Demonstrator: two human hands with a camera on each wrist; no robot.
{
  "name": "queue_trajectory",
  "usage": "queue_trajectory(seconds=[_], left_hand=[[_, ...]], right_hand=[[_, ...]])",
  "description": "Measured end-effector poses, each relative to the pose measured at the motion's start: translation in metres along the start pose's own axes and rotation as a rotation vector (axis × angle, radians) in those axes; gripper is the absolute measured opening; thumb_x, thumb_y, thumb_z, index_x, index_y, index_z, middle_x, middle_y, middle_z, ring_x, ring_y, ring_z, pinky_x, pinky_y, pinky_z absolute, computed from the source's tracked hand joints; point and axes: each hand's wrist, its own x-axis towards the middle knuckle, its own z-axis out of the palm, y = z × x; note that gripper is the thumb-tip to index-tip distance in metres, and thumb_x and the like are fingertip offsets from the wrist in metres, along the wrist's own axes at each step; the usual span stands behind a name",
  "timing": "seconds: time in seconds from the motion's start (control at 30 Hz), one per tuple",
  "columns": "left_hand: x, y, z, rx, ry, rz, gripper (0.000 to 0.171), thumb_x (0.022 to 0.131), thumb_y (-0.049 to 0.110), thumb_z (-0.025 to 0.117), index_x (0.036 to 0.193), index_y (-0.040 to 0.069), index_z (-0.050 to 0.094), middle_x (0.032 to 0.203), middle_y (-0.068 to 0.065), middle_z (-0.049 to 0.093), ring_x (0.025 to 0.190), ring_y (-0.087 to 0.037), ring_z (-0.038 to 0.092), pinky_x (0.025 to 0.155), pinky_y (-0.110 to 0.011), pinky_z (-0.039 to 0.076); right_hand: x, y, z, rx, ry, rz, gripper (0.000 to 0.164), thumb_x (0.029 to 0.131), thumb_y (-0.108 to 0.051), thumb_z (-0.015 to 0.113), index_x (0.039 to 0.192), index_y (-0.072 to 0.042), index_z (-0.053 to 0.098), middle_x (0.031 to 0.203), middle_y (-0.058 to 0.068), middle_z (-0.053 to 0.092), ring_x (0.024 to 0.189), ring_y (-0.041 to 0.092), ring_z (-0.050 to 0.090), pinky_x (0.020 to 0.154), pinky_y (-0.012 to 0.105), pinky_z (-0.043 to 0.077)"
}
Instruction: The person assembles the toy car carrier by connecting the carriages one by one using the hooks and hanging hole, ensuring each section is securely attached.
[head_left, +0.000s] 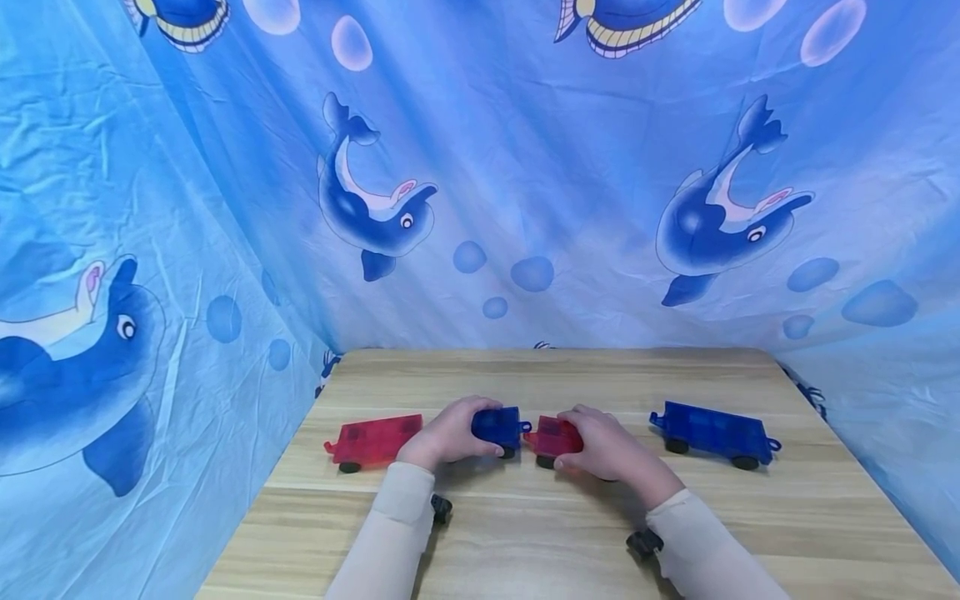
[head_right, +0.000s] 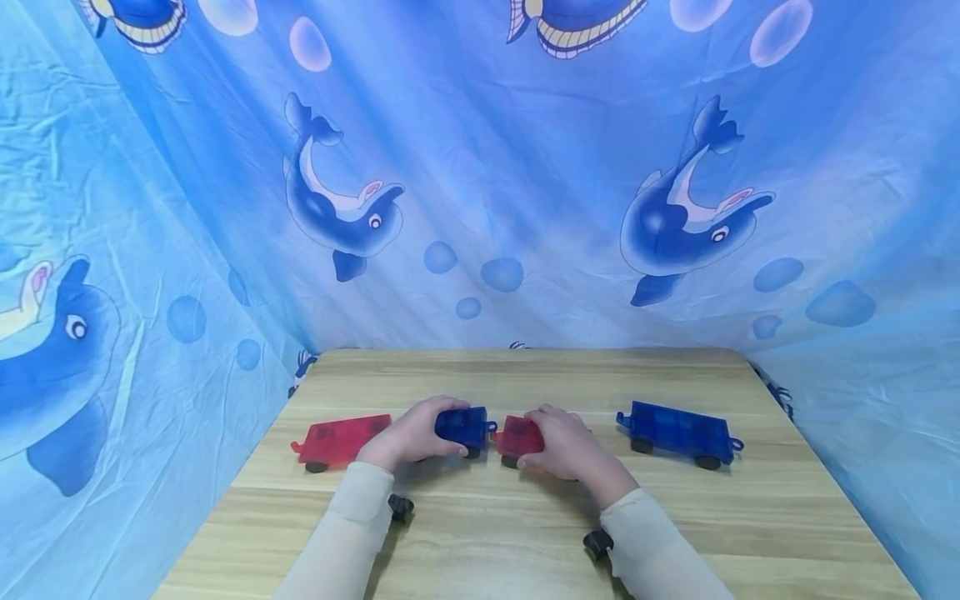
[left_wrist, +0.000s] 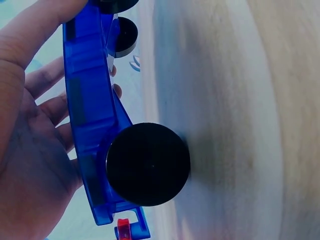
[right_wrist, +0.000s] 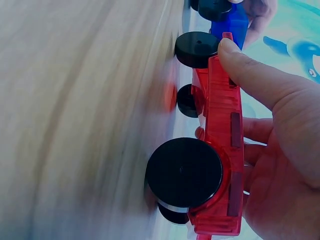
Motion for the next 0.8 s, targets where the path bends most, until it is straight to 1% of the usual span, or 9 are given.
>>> queue_trajectory(seconds=[0.2,0.33,0.57,0.8], left_hand=[[0.0015,-0.0013,0.0014,0.022,0.006,0.011,0.079,0.080,0.045,0.092,0.147,0.019,0.060,0.145,-0.001,0.060,0.131,-0.026,0.057,0.106,-0.048,0.050],[0.0019,-0.0016,0.0019,0.027,0.001,0.008,0.079,0.080,0.044,0.092,0.147,0.019,0.060,0.143,-0.001,0.061,0.129,-0.025,0.057,0.105,-0.047,0.051],[0.0013,-0.0007,0.0020,0.036,0.001,-0.009,0.079,0.080,0.044,0.093,0.148,0.020,0.060,0.144,-0.002,0.060,0.130,-0.027,0.057,0.105,-0.049,0.050],[0.0010,-0.0006,0.0022,0.024,-0.003,-0.005,0.080,0.078,0.043,0.094,0.147,0.019,0.060,0.142,-0.002,0.061,0.127,-0.026,0.058,0.104,-0.049,0.051]], right_hand=[[0.0032,-0.0020,0.0018,0.002,0.003,-0.026,0.081,0.080,-0.044,0.092,0.147,-0.013,0.060,0.130,0.003,0.064,0.107,0.022,0.059,0.092,0.047,0.054],[0.0051,-0.0015,0.0042,0.005,0.008,-0.025,0.081,0.079,-0.045,0.092,0.147,-0.014,0.061,0.127,0.001,0.064,0.105,0.021,0.058,0.091,0.046,0.054],[0.0060,-0.0001,0.0068,-0.009,0.012,-0.031,0.082,0.079,-0.046,0.092,0.148,-0.014,0.060,0.129,0.001,0.064,0.109,0.021,0.059,0.096,0.048,0.052],[0.0049,0.0024,0.0064,-0.005,0.005,-0.039,0.083,0.080,-0.044,0.092,0.150,-0.015,0.058,0.132,0.002,0.063,0.113,0.023,0.059,0.097,0.051,0.052]])
